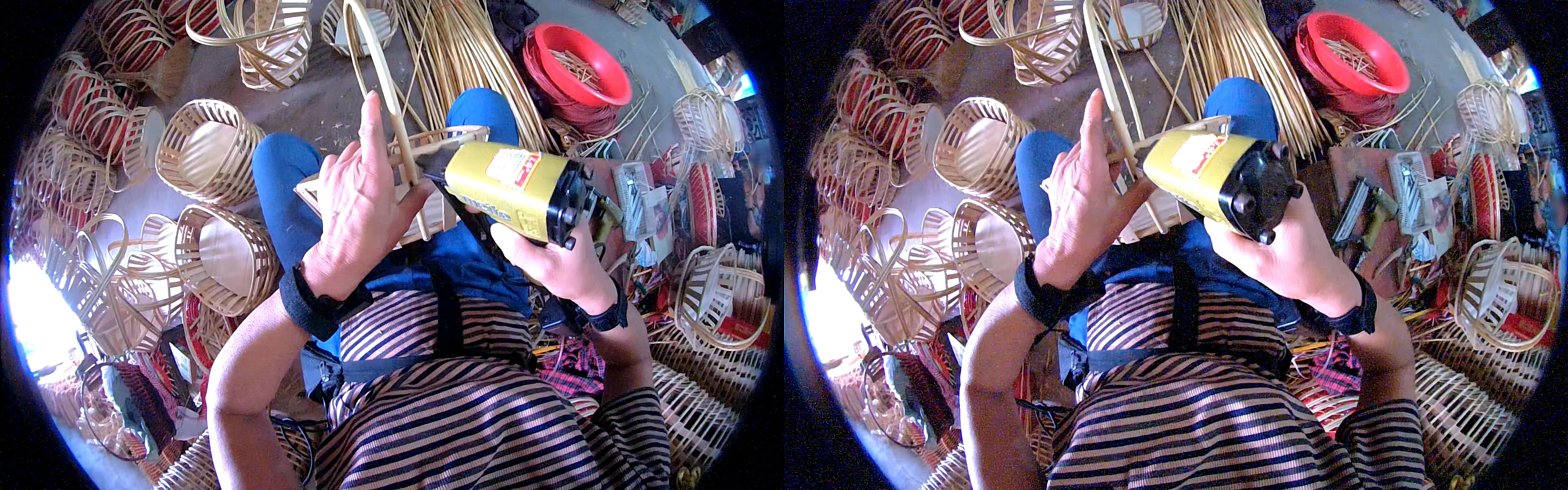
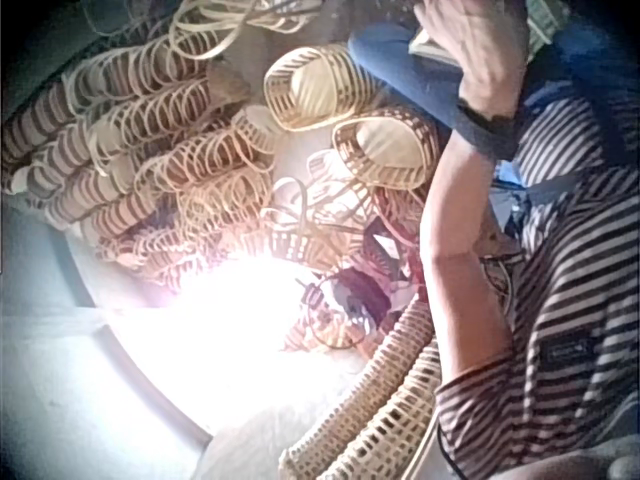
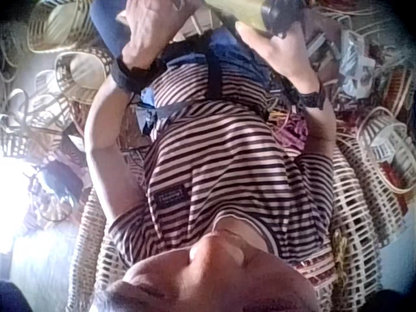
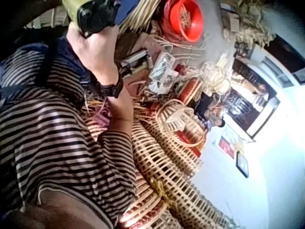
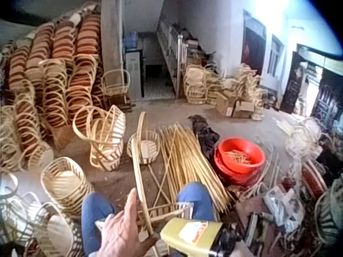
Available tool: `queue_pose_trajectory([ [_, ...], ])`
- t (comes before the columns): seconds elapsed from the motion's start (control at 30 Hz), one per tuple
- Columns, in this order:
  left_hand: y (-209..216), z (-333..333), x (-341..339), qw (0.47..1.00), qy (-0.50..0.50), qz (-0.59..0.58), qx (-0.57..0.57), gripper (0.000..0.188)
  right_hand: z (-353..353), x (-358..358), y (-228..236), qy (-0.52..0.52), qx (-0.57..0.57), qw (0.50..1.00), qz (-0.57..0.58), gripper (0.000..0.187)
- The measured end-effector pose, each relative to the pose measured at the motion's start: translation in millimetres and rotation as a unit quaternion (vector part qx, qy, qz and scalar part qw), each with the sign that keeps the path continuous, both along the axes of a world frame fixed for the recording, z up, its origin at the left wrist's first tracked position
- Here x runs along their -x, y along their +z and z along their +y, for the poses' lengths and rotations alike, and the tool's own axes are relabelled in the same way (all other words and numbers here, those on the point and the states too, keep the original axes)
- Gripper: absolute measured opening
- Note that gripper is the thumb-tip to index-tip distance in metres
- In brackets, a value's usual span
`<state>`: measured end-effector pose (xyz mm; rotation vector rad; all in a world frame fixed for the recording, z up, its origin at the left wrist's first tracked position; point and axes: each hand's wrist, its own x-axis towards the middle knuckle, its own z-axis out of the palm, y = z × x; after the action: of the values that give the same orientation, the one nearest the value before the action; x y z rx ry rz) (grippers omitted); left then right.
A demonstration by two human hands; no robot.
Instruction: The person assembles wooden baskets by attaching pre-formed handles and side slats to a base using a pneumatic nail gun and then trimming excess material with shears.
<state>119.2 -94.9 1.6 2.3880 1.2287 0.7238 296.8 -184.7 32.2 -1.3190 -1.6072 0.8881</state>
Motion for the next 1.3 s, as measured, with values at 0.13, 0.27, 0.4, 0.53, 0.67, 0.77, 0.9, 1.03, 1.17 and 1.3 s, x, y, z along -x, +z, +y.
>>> queue_pose_trajectory([
  [0.13, -2, 2, -1, 1.000, -0.005, -0.002, -0.002, 0.091, 7, 1, -2, 0.012, -0.030, 0.999, -0.016, 0.028],
  [0.27, -5, 3, -2, 1.000, -0.012, -0.013, -0.008, 0.091, 5, 2, -3, 0.011, 0.004, 1.000, -0.013, 0.025],
  [0.4, 0, 2, 4, 1.000, -0.003, -0.008, -0.009, 0.093, -9, -6, 5, -0.054, 0.114, 0.989, 0.075, 0.020],
  [0.53, 16, 21, 44, 0.995, -0.007, 0.014, -0.103, 0.100, -32, -62, -12, -0.183, 0.223, 0.956, 0.052, 0.023],
  [0.67, -34, 38, 109, 0.993, -0.046, 0.036, 0.106, 0.070, -69, -149, -86, -0.310, 0.294, 0.900, -0.083, 0.025],
  [0.77, -45, 41, 92, 0.984, -0.104, -0.031, 0.144, 0.046, -90, -194, -142, -0.363, 0.324, 0.858, -0.166, 0.027],
  [0.9, -16, 35, 20, 0.990, -0.108, -0.033, 0.080, 0.037, -101, -221, -195, -0.379, 0.368, 0.817, -0.233, 0.029],
  [1.03, -31, 23, -30, 0.994, -0.071, 0.070, -0.046, 0.024, -108, -232, -233, -0.378, 0.396, 0.797, -0.254, 0.032],
  [1.17, -54, 11, -60, 0.982, -0.057, 0.136, -0.119, 0.011, -117, -244, -246, -0.390, 0.410, 0.782, -0.262, 0.035],
  [1.3, -62, 4, -64, 0.985, -0.072, 0.109, -0.108, 0.011, -103, -250, -231, -0.397, 0.385, 0.789, -0.269, 0.039],
])
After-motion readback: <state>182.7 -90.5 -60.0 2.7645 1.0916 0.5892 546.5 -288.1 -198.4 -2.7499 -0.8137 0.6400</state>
